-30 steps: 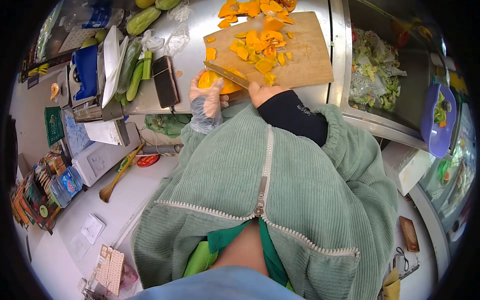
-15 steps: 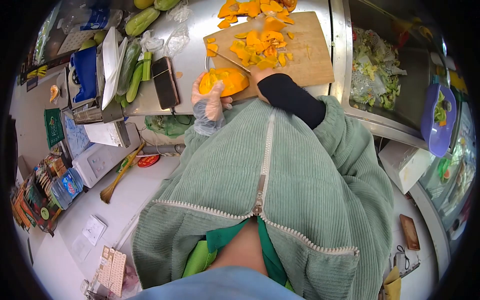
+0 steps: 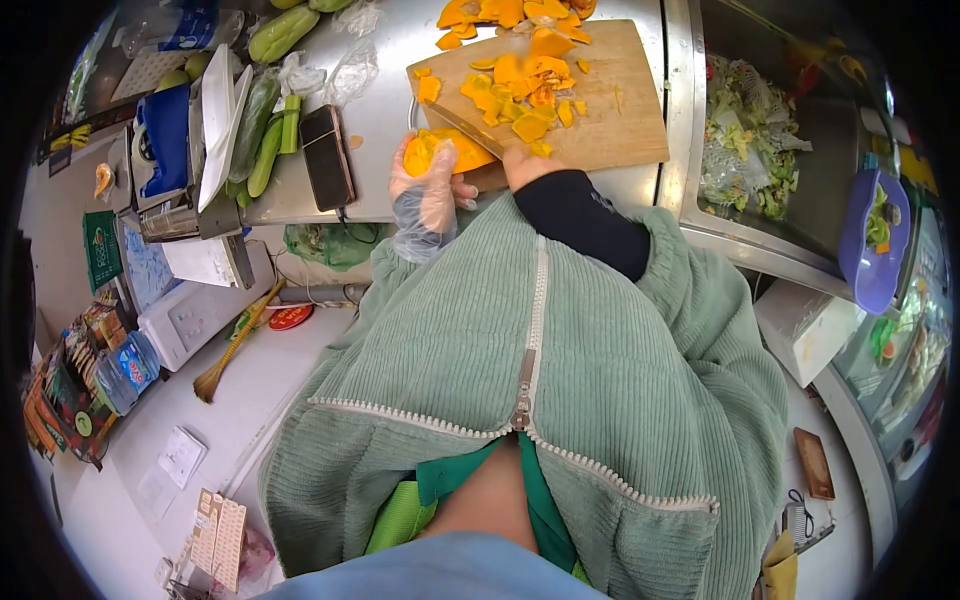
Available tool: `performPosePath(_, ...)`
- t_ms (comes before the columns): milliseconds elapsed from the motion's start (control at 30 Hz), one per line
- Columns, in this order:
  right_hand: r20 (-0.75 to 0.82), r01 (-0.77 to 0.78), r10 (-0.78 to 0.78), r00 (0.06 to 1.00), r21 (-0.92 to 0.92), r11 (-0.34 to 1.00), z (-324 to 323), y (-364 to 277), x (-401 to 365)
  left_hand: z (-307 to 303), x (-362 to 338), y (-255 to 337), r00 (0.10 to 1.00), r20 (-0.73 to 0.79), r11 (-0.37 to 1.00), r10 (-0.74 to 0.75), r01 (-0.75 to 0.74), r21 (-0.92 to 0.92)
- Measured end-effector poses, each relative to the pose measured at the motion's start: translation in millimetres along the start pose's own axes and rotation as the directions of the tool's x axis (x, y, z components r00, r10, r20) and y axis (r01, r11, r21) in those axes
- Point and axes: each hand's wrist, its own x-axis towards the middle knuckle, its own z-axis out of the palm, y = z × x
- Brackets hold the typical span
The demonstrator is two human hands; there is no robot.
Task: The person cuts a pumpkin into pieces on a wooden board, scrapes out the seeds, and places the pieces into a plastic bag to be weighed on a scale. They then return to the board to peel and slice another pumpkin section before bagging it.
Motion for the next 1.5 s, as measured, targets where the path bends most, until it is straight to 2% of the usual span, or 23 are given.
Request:
performPosePath(33, -0.029, 0.003, -0.002, 1.000, 0.051, 0.999, 2, 3, 7, 0, 0, 0, 1.000, 0.008, 1.000, 0.005, -0.005, -0.005)
performPosePath(100, -0.027, 0.026, -0.025, 0.999, 0.037, 0.999, -3, 5, 12, -2, 4, -4, 1.000, 0.016, 1.000, 0.024, -0.024, -0.013)
performPosePath(167, -0.017, 0.049, -0.048, 0.999, 0.032, 0.998, -5, 8, 13, -9, 7, -11, 0.992, 0.070, 0.993, 0.108, -0.104, -0.059)
performPosePath(233, -0.176, 0.150, -0.108, 0.979, 0.249, 0.957, -10, 21, 10, -11, 6, -14, 0.992, 0.072, 0.993, 0.099, -0.095, -0.063)
performPosePath(367, -0.171, 0.164, -0.130, 0.977, 0.203, 0.965, -9, 24, 2, -13, 4, -9, 0.995, 0.084, 0.997, 0.057, -0.051, -0.064)
performPosePath(433, -0.030, 0.010, -0.007, 1.000, 0.101, 0.995, -15, 11, -11, -11, 0, -8, 0.997, 0.070, 0.997, 0.039, -0.034, -0.073)
performPosePath(500, -0.040, 0.000, 0.003, 0.999, 0.088, 0.996, -14, 8, -14, -6, 1, -9, 0.997, 0.075, 0.996, 0.027, -0.020, -0.090)
performPosePath(567, -0.047, -0.012, 0.016, 0.999, 0.076, 0.997, -15, 7, -16, -2, -1, -11, 1.000, 0.018, 0.994, 0.017, -0.015, -0.109)
performPosePath(733, 0.025, -0.056, 0.055, 0.998, 0.054, 0.997, -17, 1, -14, 0, -2, -12, 1.000, 0.017, 0.993, 0.020, -0.017, -0.116)
performPosePath(833, -0.030, -0.020, 0.024, 0.999, 0.122, 0.992, -8, 3, -2, 1, 2, -15, 0.999, 0.008, 0.993, 0.053, -0.052, -0.106)
performPosePath(1000, -0.032, -0.018, 0.020, 0.999, 0.065, 0.998, -17, 1, 9, -7, 6, -10, 0.998, 0.037, 0.996, 0.059, -0.056, -0.065)
performPosePath(1100, -0.081, 0.054, -0.042, 0.996, 0.147, 0.988, -17, 17, 9, -18, 21, -13, 0.985, 0.090, 0.989, 0.145, -0.146, 0.004)
performPosePath(1167, -0.123, 0.070, -0.063, 0.990, 0.054, 0.996, -19, 23, 8, -24, 26, -15, 0.964, 0.179, 0.978, 0.198, -0.208, 0.034)
performPosePath(1200, -0.123, 0.076, -0.069, 0.990, 0.052, 0.996, -21, 24, 4, -24, 28, -15, 0.964, 0.175, 0.977, 0.202, -0.211, 0.034)
performPosePath(1300, -0.287, 0.217, -0.212, 0.934, -0.017, 0.976, -21, 32, -7, -19, 29, -17, 0.958, 0.178, 0.970, 0.224, -0.238, 0.060)
performPosePath(1400, -0.214, 0.218, -0.242, 0.946, -0.133, 0.967, -23, 23, -22, -8, 27, -12, 0.963, 0.104, 0.968, 0.250, -0.247, -0.036)
performPosePath(1467, -0.227, 0.199, -0.243, 0.943, -0.200, 0.959, -21, 16, -30, -3, 25, -3, 0.976, 0.104, 0.975, 0.190, -0.201, 0.100)
performPosePath(1500, -0.215, 0.201, -0.247, 0.945, -0.214, 0.956, -20, 15, -32, -2, 25, -1, 0.976, 0.101, 0.975, 0.191, -0.201, 0.097)
